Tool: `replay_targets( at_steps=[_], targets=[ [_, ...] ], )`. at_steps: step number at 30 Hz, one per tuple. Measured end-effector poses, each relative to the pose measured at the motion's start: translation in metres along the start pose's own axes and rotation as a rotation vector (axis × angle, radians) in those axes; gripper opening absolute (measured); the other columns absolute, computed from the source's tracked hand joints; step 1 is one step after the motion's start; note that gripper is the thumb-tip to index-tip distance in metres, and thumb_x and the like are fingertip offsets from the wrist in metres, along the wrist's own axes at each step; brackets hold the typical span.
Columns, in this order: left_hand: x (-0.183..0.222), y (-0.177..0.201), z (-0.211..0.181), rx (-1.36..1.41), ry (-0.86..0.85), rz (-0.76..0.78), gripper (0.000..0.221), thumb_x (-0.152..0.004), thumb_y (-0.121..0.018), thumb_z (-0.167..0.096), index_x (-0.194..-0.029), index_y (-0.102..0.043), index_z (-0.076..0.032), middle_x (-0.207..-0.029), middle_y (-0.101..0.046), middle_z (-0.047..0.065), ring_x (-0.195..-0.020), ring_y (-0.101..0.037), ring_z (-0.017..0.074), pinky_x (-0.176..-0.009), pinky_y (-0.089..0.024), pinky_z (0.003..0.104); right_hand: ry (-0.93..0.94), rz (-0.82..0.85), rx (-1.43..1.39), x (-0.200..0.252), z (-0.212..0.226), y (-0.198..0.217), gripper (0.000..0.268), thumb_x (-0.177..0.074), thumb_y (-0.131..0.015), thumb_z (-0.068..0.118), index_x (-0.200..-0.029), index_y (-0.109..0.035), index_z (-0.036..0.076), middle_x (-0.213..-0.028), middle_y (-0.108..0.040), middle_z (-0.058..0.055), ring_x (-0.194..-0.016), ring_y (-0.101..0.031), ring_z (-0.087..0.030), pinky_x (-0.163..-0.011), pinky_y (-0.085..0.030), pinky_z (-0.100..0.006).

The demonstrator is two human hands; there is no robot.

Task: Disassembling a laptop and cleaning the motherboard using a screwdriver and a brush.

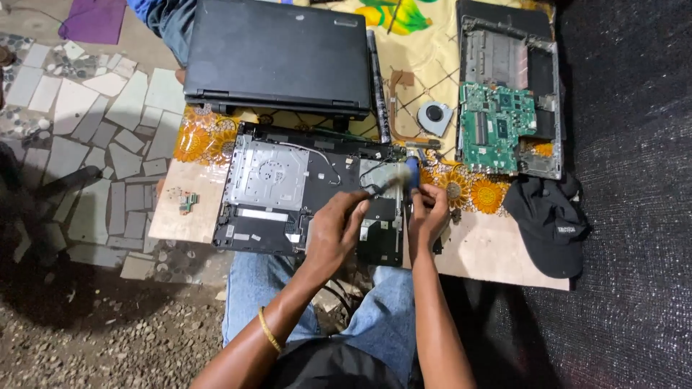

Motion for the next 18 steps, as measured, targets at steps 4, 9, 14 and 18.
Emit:
replay_targets(
  at_steps=[4, 9, 14, 18],
  targets=[
    [-0.005, 0.0, 0.006, -0.142, -0.04, 0.01, 0.035, -0.115, -0.059, -0.034, -0.134, -0.077, -0.011, -0.098, -0.078, 0.021, -0.086, -0.077, 0.0474, -0.068, -0.062, 0.054, 0.013, 0.006, -0.027, 0.0, -0.006, -0.004, 0.019, -0.093, -0.084, 0.023, -0.111, -0.083, 0.017, -0.099, -0.082, -0.006, -0.099, -0.078, -0.027, -0.089, -0.059, -0.044],
    [-0.008, 0.0, -0.002, -0.061, -0.065, -0.05, 0.033, -0.116, -0.06, -0.032, -0.12, -0.079, -0.005, -0.077, -0.069, 0.02, -0.067, -0.072, 0.0387, -0.059, -0.057, 0.044, 0.033, 0.009, -0.032, -0.003, -0.007, -0.002, 0.02, -0.093, -0.083, 0.022, -0.112, -0.082, 0.014, -0.099, -0.081, -0.008, -0.096, -0.078, -0.028, -0.089, -0.059, -0.044],
    [-0.019, -0.007, 0.002, 0.062, -0.088, -0.025, 0.029, -0.105, -0.077, -0.025, -0.125, -0.082, -0.005, -0.08, -0.067, 0.017, -0.067, -0.07, 0.0315, -0.063, -0.057, 0.043, 0.031, 0.004, -0.016, -0.003, -0.011, -0.004, 0.024, -0.089, -0.086, 0.035, -0.11, -0.084, 0.023, -0.098, -0.081, -0.002, -0.097, -0.078, -0.025, -0.088, -0.06, -0.041],
    [-0.029, -0.007, -0.018, 0.087, -0.156, -0.029, 0.028, -0.111, -0.071, -0.031, -0.118, -0.084, -0.007, -0.075, -0.066, 0.012, -0.063, -0.068, 0.0258, -0.06, -0.057, 0.036, 0.014, -0.023, -0.068, 0.002, 0.005, -0.002, 0.014, -0.093, -0.081, 0.017, -0.108, -0.084, 0.018, -0.095, -0.081, -0.006, -0.093, -0.078, -0.029, -0.087, -0.059, -0.045]
  ],
)
Point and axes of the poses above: each hand's wrist, its own x-axis away from the middle knuckle, its own y-axis out of the back of the hand, z = x × y, the point moved 4 cm from there along -x, towards the middle knuckle
